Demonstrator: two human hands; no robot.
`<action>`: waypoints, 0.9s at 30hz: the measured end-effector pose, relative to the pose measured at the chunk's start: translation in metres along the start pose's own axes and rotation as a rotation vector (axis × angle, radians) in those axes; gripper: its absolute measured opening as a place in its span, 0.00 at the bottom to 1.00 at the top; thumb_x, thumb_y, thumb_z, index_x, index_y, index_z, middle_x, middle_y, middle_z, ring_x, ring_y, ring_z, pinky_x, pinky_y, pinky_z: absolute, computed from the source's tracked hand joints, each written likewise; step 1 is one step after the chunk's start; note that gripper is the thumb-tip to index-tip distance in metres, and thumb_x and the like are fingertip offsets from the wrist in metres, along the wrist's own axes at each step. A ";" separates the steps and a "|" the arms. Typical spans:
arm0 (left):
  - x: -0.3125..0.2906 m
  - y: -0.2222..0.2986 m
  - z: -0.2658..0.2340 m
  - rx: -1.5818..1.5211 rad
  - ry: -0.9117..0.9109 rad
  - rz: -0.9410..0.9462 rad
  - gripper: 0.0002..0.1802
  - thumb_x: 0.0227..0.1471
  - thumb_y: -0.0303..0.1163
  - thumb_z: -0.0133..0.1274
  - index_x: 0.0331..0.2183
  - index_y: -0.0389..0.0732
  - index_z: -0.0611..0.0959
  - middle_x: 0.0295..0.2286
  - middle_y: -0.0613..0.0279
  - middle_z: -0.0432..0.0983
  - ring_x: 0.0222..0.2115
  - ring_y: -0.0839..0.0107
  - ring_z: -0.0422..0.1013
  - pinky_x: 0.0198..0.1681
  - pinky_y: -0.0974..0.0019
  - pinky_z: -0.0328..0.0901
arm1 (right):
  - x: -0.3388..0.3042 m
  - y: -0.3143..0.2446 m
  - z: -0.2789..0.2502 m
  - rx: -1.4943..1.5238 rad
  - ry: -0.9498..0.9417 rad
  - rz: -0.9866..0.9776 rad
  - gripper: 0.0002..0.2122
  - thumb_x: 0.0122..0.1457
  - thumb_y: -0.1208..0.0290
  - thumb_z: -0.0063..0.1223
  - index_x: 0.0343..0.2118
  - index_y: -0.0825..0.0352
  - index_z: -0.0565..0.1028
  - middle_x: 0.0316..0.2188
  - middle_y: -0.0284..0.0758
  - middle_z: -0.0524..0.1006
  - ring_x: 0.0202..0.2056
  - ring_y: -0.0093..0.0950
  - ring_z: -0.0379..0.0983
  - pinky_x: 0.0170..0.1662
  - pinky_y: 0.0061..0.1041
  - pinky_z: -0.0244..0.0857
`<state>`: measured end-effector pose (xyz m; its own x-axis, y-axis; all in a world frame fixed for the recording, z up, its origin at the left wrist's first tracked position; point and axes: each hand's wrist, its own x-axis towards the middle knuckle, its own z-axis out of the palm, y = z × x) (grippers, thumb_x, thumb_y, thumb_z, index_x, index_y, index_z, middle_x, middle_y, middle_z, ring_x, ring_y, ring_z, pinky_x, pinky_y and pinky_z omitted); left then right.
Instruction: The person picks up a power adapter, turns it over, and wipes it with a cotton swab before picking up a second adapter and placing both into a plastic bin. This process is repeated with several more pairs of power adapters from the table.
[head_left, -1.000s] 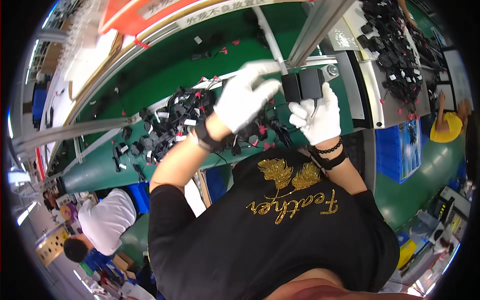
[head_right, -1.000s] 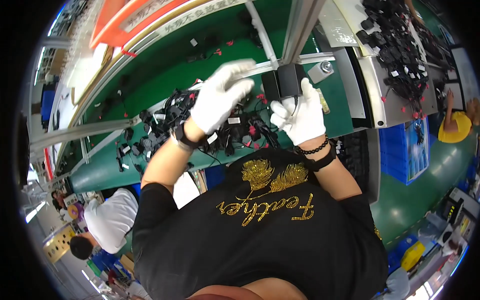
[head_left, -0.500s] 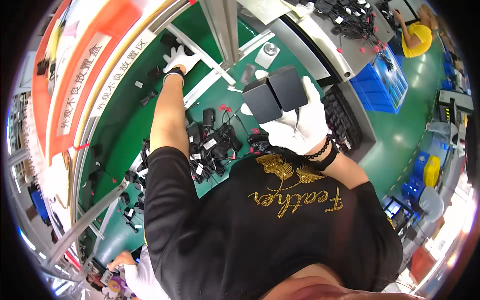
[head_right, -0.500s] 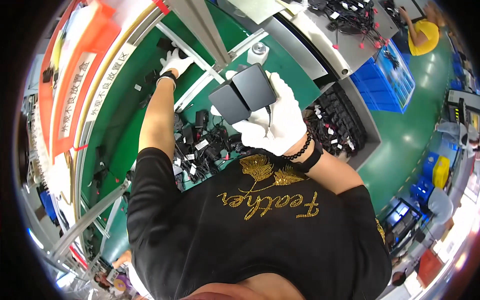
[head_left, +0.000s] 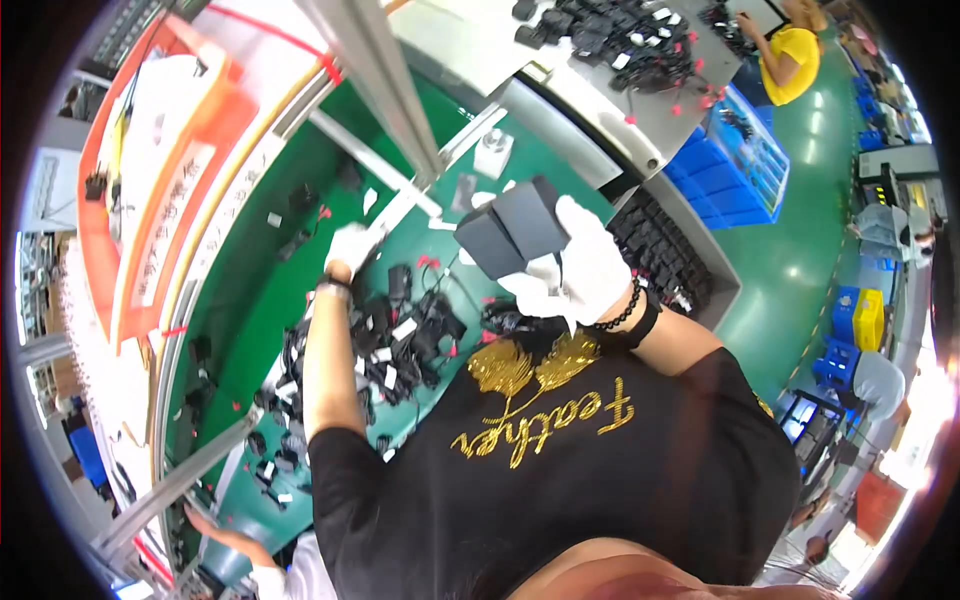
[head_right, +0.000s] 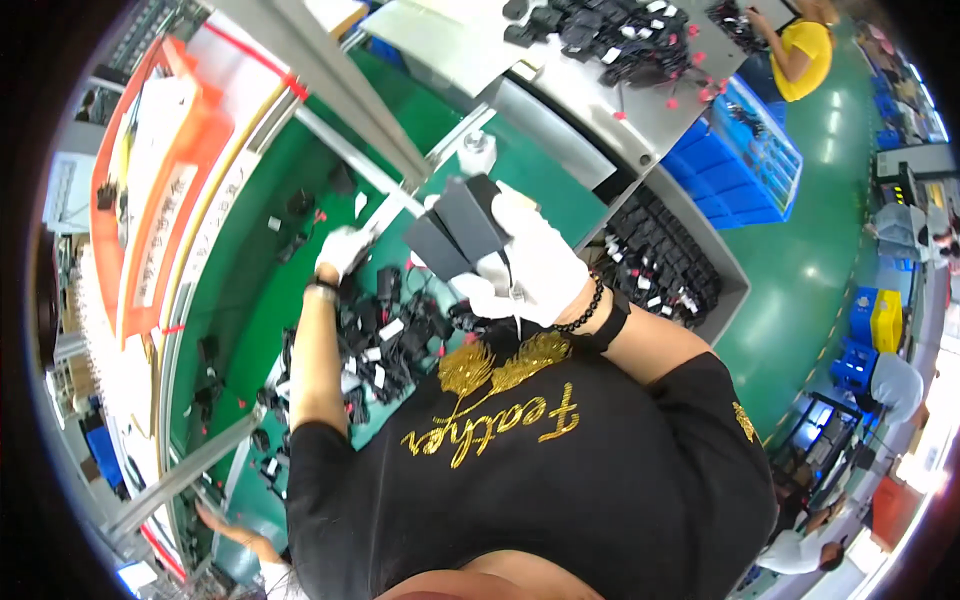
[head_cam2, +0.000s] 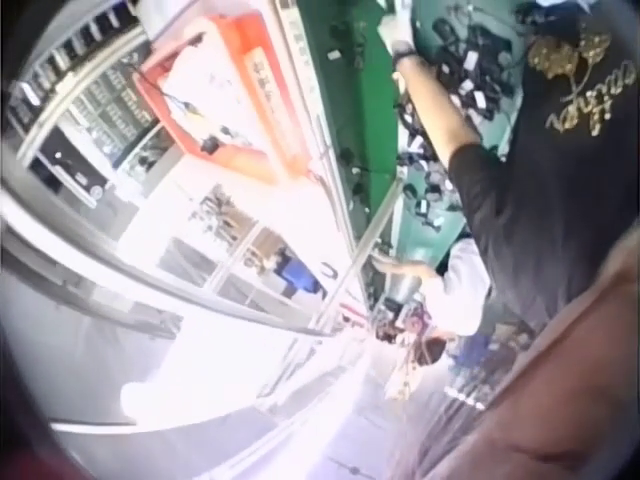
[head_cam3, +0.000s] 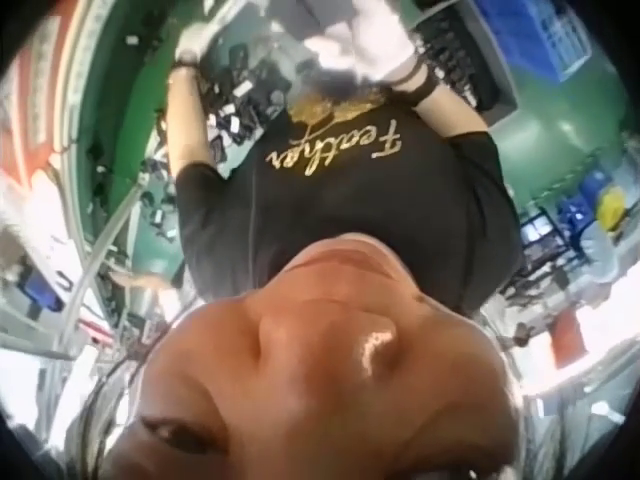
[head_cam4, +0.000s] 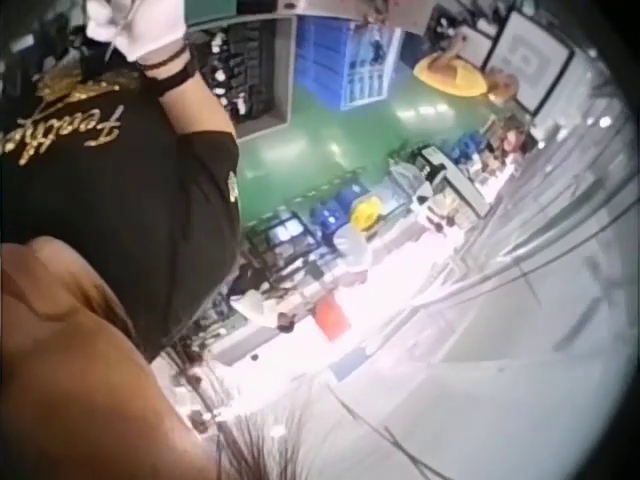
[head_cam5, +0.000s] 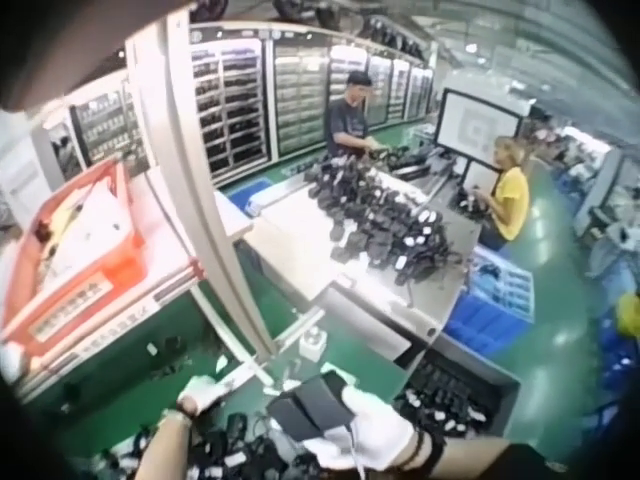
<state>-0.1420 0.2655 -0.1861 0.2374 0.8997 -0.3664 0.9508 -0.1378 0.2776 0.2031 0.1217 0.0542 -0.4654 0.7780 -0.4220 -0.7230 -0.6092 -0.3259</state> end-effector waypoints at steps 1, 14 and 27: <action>-0.020 0.001 -0.008 -0.230 -0.063 -0.050 0.29 0.43 0.58 0.53 0.27 0.37 0.84 0.27 0.47 0.79 0.31 0.55 0.76 0.36 0.58 0.67 | 0.001 -0.011 -0.005 0.007 -0.257 0.030 0.23 0.61 0.51 0.44 0.56 0.57 0.64 0.38 0.34 0.75 0.20 0.29 0.70 0.17 0.24 0.61; -0.188 0.120 -0.009 -0.539 0.245 0.006 0.16 0.33 0.33 0.67 0.25 0.39 0.78 0.29 0.55 0.69 0.34 0.60 0.69 0.38 0.61 0.64 | -0.044 -0.282 0.019 -1.088 0.311 -1.176 0.16 0.61 0.57 0.48 0.47 0.61 0.72 0.26 0.31 0.75 0.18 0.19 0.68 0.17 0.13 0.57; -0.216 0.194 0.025 -0.558 0.226 -0.398 0.15 0.36 0.40 0.64 0.23 0.41 0.79 0.28 0.55 0.73 0.33 0.57 0.70 0.39 0.57 0.64 | 0.151 -0.470 -0.172 -2.699 1.256 -0.818 0.37 0.50 0.43 0.54 0.62 0.46 0.56 0.57 0.51 0.62 0.53 0.47 0.66 0.51 0.43 0.65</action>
<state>-0.0035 0.0342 -0.0757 -0.2105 0.9095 -0.3584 0.6989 0.3964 0.5953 0.5604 0.4991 -0.0023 0.0528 0.9209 0.3862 0.9411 -0.1752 0.2892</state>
